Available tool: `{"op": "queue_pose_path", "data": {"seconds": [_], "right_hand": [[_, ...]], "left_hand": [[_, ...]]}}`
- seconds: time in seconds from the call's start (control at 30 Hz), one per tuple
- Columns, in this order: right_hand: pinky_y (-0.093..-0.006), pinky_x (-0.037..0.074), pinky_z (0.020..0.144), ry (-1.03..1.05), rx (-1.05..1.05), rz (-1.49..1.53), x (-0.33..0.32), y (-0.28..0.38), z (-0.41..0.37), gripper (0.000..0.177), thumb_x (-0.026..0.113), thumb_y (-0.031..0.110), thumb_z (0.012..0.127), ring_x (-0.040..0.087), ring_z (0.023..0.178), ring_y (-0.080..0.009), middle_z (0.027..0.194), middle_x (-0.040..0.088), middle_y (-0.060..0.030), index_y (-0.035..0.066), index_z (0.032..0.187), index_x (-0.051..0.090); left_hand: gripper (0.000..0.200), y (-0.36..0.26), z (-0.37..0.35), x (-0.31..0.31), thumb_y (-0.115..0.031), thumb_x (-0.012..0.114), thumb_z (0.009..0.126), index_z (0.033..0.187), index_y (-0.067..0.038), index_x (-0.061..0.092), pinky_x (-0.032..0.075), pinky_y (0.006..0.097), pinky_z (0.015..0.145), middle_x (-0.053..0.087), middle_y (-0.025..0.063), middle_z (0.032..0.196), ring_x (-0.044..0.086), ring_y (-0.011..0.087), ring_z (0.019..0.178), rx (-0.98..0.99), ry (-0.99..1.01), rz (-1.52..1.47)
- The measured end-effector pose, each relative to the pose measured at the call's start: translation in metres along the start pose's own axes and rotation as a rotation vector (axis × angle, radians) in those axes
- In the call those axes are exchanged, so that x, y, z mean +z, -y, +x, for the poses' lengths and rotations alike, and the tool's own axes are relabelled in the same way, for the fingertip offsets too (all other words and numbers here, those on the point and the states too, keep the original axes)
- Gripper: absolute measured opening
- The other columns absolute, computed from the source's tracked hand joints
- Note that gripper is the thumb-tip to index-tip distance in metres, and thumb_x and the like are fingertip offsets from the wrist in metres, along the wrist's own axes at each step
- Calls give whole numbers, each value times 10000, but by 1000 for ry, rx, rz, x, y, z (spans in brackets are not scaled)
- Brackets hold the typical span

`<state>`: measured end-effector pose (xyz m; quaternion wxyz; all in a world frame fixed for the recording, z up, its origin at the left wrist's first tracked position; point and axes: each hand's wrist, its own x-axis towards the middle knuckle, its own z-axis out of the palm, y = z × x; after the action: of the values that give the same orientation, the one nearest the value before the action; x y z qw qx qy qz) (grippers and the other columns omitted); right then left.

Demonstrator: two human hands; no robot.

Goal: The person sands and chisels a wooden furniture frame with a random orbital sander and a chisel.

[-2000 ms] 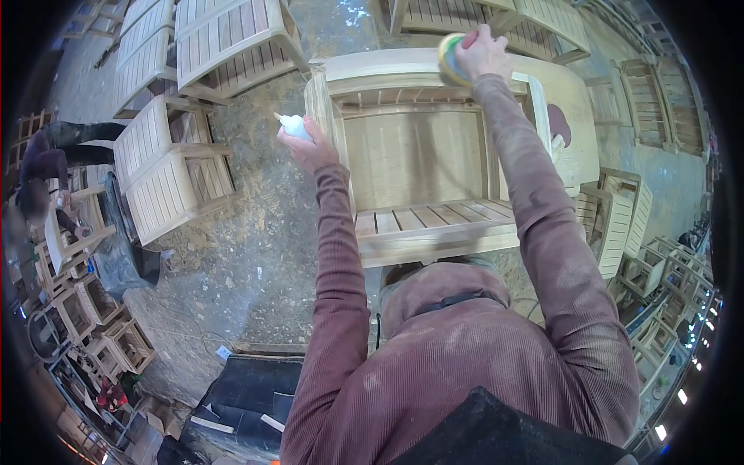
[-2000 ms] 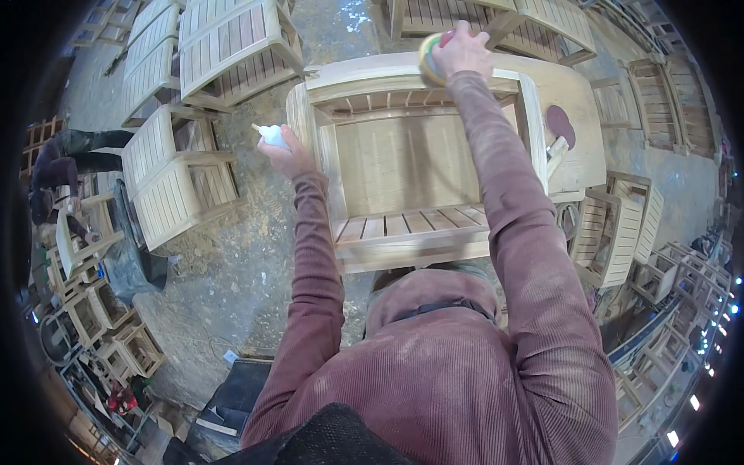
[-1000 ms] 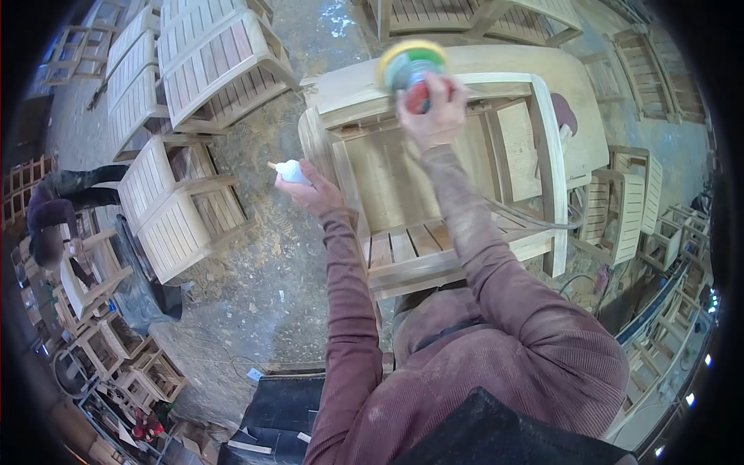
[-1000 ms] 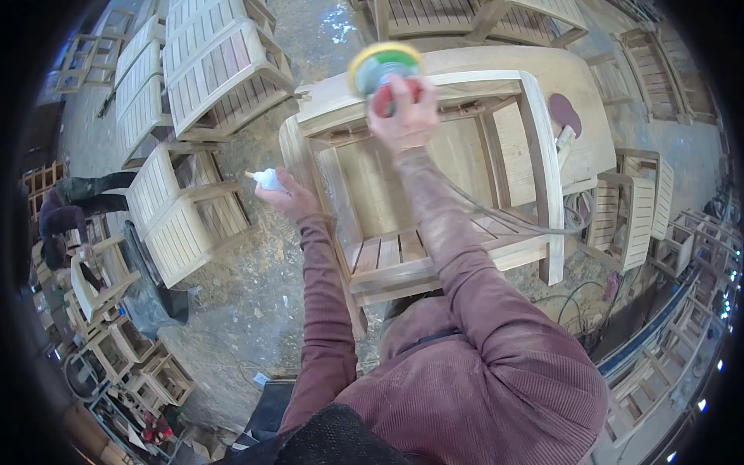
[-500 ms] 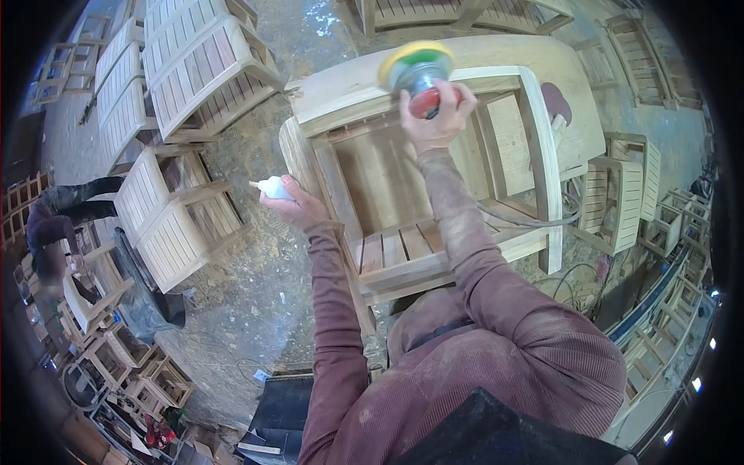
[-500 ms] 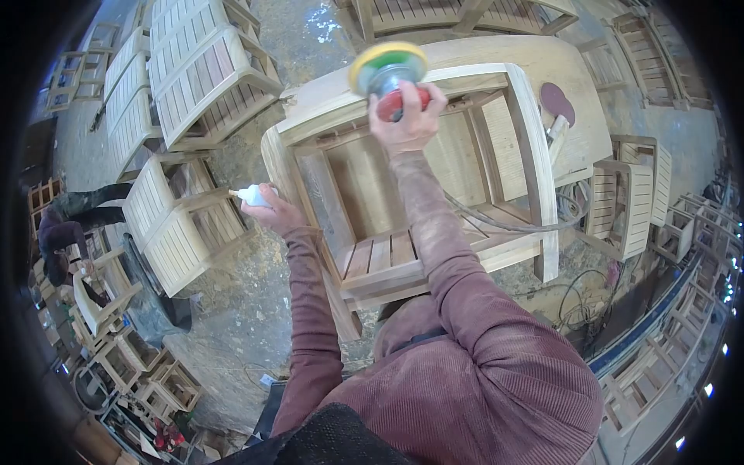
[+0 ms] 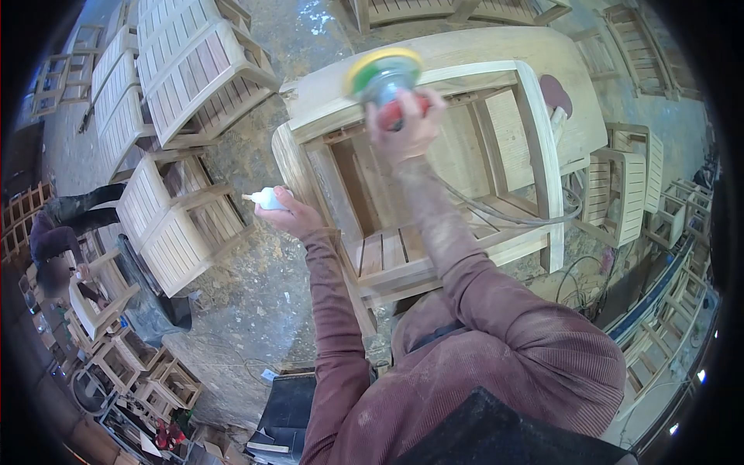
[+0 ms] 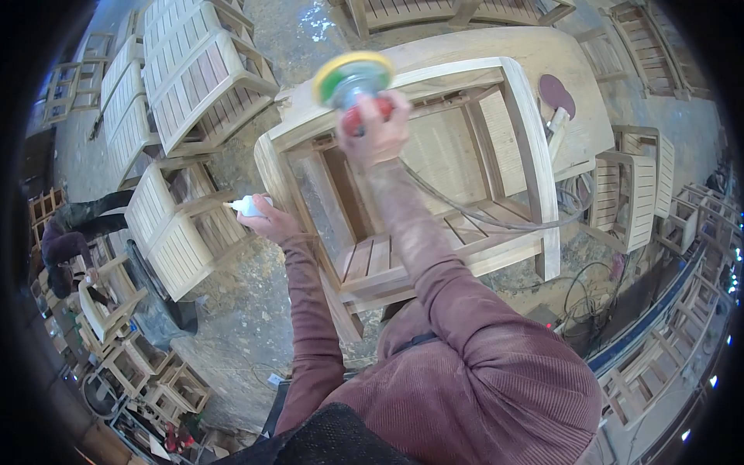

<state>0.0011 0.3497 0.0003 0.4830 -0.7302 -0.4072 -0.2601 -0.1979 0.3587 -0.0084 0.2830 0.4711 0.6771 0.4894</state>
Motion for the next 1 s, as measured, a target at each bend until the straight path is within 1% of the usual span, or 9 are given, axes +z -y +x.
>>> {"op": "queue_pose_path", "data": {"seconds": [0.07, 0.13, 0.27, 0.43, 0.5, 0.67, 0.73, 0.8, 1.0], "right_hand": [[-409, 497, 665, -28, 95, -20, -10, -21, 9, 576, 792, 222, 601, 522, 866, -298, 1054, 429, -146, 175, 1081, 476], [-393, 540, 591, -111, 65, -25, -19, -52, 19, 601, 801, 216, 580, 538, 861, -297, 1060, 416, -137, 197, 1092, 487], [-434, 506, 690, -176, 162, -125, -36, -99, 45, 604, 793, 212, 594, 513, 919, -312, 1043, 428, -140, 121, 1100, 475], [-448, 458, 786, -263, 294, -231, -43, -102, 66, 594, 772, 221, 621, 486, 983, -323, 1007, 449, -151, 57, 1104, 468], [-419, 451, 799, -161, 387, -183, -37, -90, 59, 610, 797, 255, 613, 484, 992, -301, 1026, 471, -151, 56, 1102, 491], [-374, 509, 652, 89, 133, -103, -13, -8, 28, 496, 737, 207, 641, 559, 835, -269, 1018, 478, -136, 137, 1081, 519], [-374, 520, 618, 277, 64, 3, -3, 22, 25, 484, 723, 240, 637, 550, 844, -268, 1020, 470, -115, 217, 1087, 544], [-374, 521, 631, 346, 47, 22, 0, 43, 27, 482, 715, 246, 643, 552, 849, -269, 1021, 471, -114, 223, 1092, 544], [-383, 528, 685, 658, 198, -117, -24, 22, 70, 490, 706, 263, 659, 559, 907, -283, 1020, 469, -121, 221, 1117, 534]], "left_hand": [[427, 3, 0, 0, -290, 499, 924, 1146, 43, 348, 465, 344, 699, 554, 147, 921, 562, 233, 844, 4, -9, -4], [432, 3, -1, 2, -291, 499, 923, 1148, 45, 346, 464, 341, 704, 554, 146, 922, 559, 229, 841, 13, -15, -13], [427, 1, -1, 3, -290, 497, 926, 1151, 43, 352, 463, 337, 710, 552, 142, 915, 556, 224, 837, 30, -22, 3], [414, -6, -2, 6, -282, 498, 928, 1153, 36, 360, 468, 343, 695, 557, 136, 909, 565, 229, 832, 19, -36, 43], [423, -6, -1, 8, -288, 498, 927, 1159, 37, 359, 472, 347, 684, 564, 134, 904, 572, 235, 832, 24, -34, 28], [487, -6, -2, 8, -356, 505, 919, 1175, 38, 380, 447, 386, 727, 591, 165, 905, 574, 275, 834, 11, -53, 70], [525, -10, -4, 7, -377, 506, 913, 1202, 42, 377, 435, 434, 749, 589, 199, 927, 575, 330, 862, -11, -70, 163], [526, -9, -3, 4, -380, 506, 913, 1203, 39, 376, 436, 433, 749, 591, 197, 925, 577, 328, 861, 3, -53, 151], [467, -14, -3, 2, -338, 504, 918, 1169, 33, 372, 437, 429, 709, 571, 193, 925, 575, 324, 840, -5, -31, 180]]}}
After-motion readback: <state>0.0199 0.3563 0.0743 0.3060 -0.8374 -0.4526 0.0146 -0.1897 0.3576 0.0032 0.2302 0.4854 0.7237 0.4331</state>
